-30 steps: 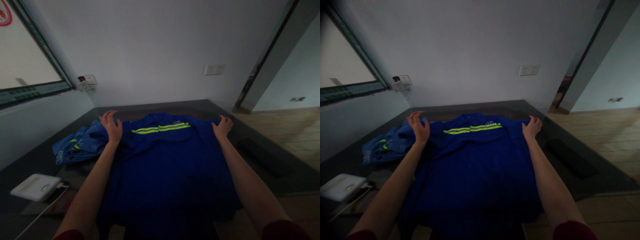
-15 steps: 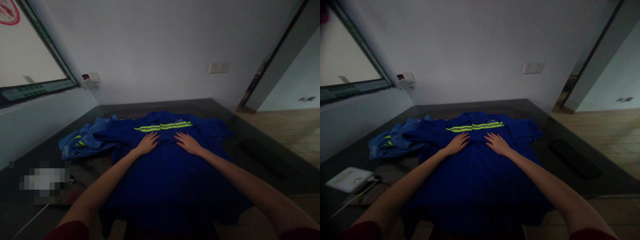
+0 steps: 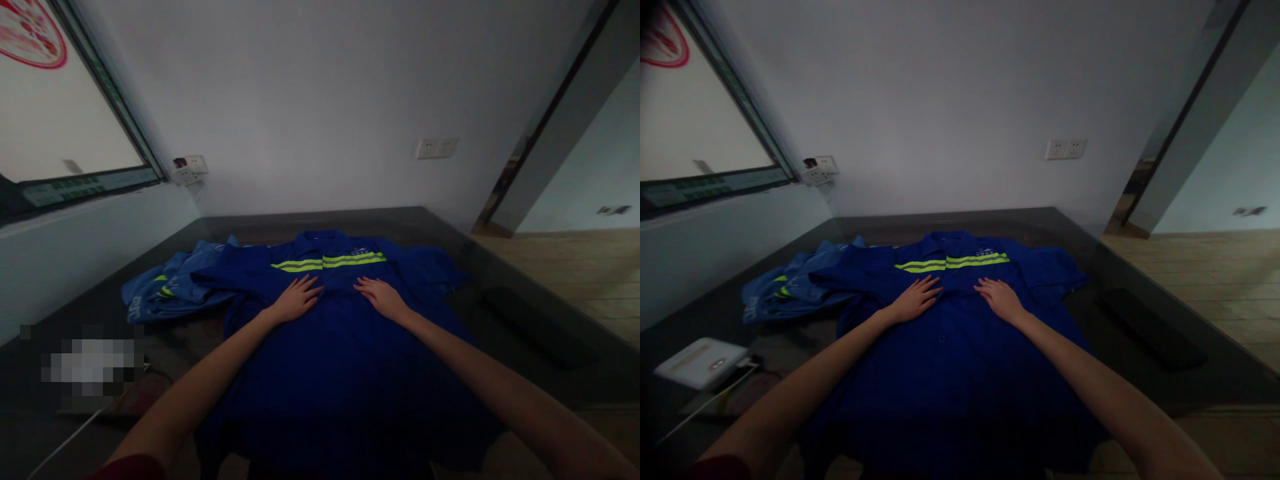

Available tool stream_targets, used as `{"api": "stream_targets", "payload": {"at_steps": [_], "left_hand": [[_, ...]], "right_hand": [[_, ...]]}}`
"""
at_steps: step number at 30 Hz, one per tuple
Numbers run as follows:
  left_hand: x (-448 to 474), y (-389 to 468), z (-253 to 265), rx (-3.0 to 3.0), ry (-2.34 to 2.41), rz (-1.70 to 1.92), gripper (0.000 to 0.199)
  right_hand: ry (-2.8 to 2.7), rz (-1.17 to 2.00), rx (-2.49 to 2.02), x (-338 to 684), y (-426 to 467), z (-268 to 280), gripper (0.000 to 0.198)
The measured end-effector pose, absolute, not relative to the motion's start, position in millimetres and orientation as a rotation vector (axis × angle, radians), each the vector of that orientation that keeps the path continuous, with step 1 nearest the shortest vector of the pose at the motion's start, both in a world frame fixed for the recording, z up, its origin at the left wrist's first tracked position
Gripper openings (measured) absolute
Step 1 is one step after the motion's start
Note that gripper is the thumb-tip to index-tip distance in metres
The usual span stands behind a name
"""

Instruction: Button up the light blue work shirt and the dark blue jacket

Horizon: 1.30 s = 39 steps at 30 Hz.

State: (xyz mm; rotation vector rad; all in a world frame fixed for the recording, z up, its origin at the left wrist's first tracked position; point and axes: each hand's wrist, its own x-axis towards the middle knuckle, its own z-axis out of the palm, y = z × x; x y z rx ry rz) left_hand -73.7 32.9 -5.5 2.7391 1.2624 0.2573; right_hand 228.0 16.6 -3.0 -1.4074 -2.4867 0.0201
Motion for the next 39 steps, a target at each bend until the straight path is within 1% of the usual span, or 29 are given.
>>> {"api": "stream_targets", "payload": {"at_steps": [4,8,14,20,24,26,30,34,39], "left_hand": [[-73.4,31.0,-3.5,2.739,1.232,0.261,0.052],[-72.3,30.9,-0.8,2.685,1.227,0.252,0.044],[-74.9,14.7,3.5,2.677,1.169,0.251,0.043],[-75.9,-7.7,9.9,2.609,1.122,0.293,0.041],[-65.7,10.4,21.2,2.501,1.157,0.417,0.042],[-55.4,29.8,27.5,2.446,1.259,0.431,0.039],[-30.3,69.3,30.6,2.291,1.594,0.297,0.03],[-13.2,85.2,17.8,2.213,1.76,0.313,0.031],[-7.9,77.1,0.0,2.256,1.821,0.475,0.028]], "right_hand": [[-2.439,-0.035,-1.373,228.6,19.5,-1.9,0.032],[-2.429,-0.128,-1.335,230.0,19.2,-0.9,0.031],[-2.458,-0.211,-1.248,235.0,1.5,-3.6,0.031],[-2.481,-0.118,-1.198,242.6,-26.7,-2.8,0.031],[-2.465,0.047,-1.243,238.6,-21.9,17.0,0.027],[-2.429,0.148,-1.266,227.9,-8.3,31.0,0.027],[-2.395,0.249,-1.3,190.1,34.4,45.3,0.026],[-2.288,0.277,-1.465,153.9,69.9,29.8,0.016],[-2.188,0.224,-1.521,142.5,77.0,2.9,0.02]]}}
